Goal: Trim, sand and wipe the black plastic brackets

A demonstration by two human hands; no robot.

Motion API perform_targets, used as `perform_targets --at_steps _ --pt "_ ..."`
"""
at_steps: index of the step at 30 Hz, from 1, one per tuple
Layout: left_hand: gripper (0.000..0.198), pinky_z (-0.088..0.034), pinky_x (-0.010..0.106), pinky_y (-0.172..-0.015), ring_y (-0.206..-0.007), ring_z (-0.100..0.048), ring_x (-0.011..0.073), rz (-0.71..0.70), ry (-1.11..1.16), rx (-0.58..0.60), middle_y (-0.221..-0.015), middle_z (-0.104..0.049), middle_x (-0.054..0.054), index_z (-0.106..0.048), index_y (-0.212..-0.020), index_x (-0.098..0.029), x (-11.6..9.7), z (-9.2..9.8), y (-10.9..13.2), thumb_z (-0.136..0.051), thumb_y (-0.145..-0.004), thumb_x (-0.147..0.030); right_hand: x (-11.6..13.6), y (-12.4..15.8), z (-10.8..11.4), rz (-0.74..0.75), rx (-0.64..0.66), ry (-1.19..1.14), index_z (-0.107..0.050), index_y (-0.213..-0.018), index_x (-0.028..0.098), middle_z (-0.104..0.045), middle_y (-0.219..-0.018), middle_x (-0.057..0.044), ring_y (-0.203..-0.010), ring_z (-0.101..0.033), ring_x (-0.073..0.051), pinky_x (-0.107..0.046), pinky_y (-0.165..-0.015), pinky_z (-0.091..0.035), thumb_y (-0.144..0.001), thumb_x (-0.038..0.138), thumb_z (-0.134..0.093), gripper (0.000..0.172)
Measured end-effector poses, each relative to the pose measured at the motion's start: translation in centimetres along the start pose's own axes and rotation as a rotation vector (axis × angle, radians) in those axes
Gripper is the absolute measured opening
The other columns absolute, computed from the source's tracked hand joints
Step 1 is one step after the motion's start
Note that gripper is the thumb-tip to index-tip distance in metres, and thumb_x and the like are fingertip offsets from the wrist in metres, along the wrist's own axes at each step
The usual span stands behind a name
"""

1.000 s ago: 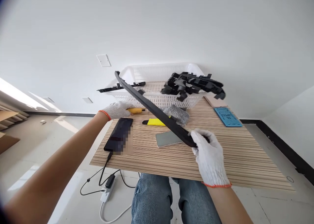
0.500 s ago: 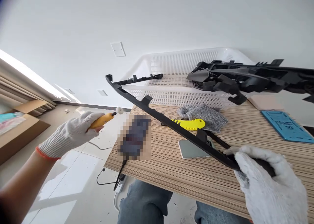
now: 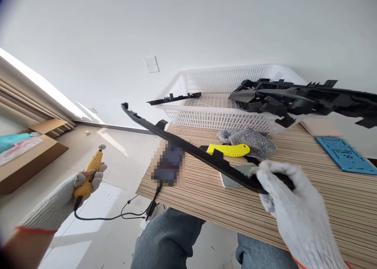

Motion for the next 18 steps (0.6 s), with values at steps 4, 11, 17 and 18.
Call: perform_targets --at_steps 4,11,17,18 --pt "0.035 -0.053 0.012 -0.040 -0.046 -0.055 0.0077 0.017 0.239 -0.049 -0.070 -0.062 0.002 -0.065 -0.122 -0.016 -1.6 -0.7 3.0 -0.041 -0.098 -0.015 1.5 0.6 -5.2 -0.038 0.199 0.040 -0.066 -0.085 0.023 -0.073 -0.083 -0.005 -0.039 -0.044 -0.006 -0.020 -0.030 -0.035 -0.057 0.053 -0.088 0.047" --pt "0.045 -0.034 0.007 -0.029 -0.041 -0.039 0.0059 -0.003 0.377 0.167 -0.064 -0.052 0.001 -0.065 -0.127 -0.020 -2.5 -2.0 8.2 -0.039 -0.091 -0.014 3.5 0.5 -11.1 -0.129 0.305 -0.021 -0.059 -0.077 0.021 -0.056 -0.052 0.003 -0.030 -0.037 -0.006 -0.016 -0.027 -0.019 -0.071 0.044 -0.082 0.034" --pt "0.062 -0.046 0.014 -0.037 -0.054 -0.052 0.0096 -0.160 0.033 0.134 -0.084 -0.062 0.005 -0.062 -0.132 -0.022 -2.5 -0.9 10.7 -0.056 -0.073 -0.003 1.9 0.9 -13.9 -0.166 0.408 -0.186 -0.053 -0.083 0.023 -0.064 -0.059 0.002 -0.030 -0.042 -0.006 -0.015 -0.028 -0.018 -0.077 0.045 -0.078 0.034" --pt "0.062 -0.046 0.014 -0.038 -0.059 -0.056 0.0103 -0.235 -0.007 0.121 -0.093 -0.064 0.006 -0.062 -0.132 -0.024 -2.8 -0.7 11.0 -0.058 -0.073 -0.003 1.2 1.1 -14.3 -0.174 0.450 -0.227 -0.052 -0.085 0.024 -0.063 -0.058 0.002 -0.031 -0.045 -0.008 -0.015 -0.028 -0.019 -0.078 0.047 -0.076 0.034"
Point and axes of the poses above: each hand's wrist, its own y-axis away from the middle knuckle, its own z-axis out of the back of the hand, x = y × z, the point moved 9 cm from there along -y, towards the middle knuckle
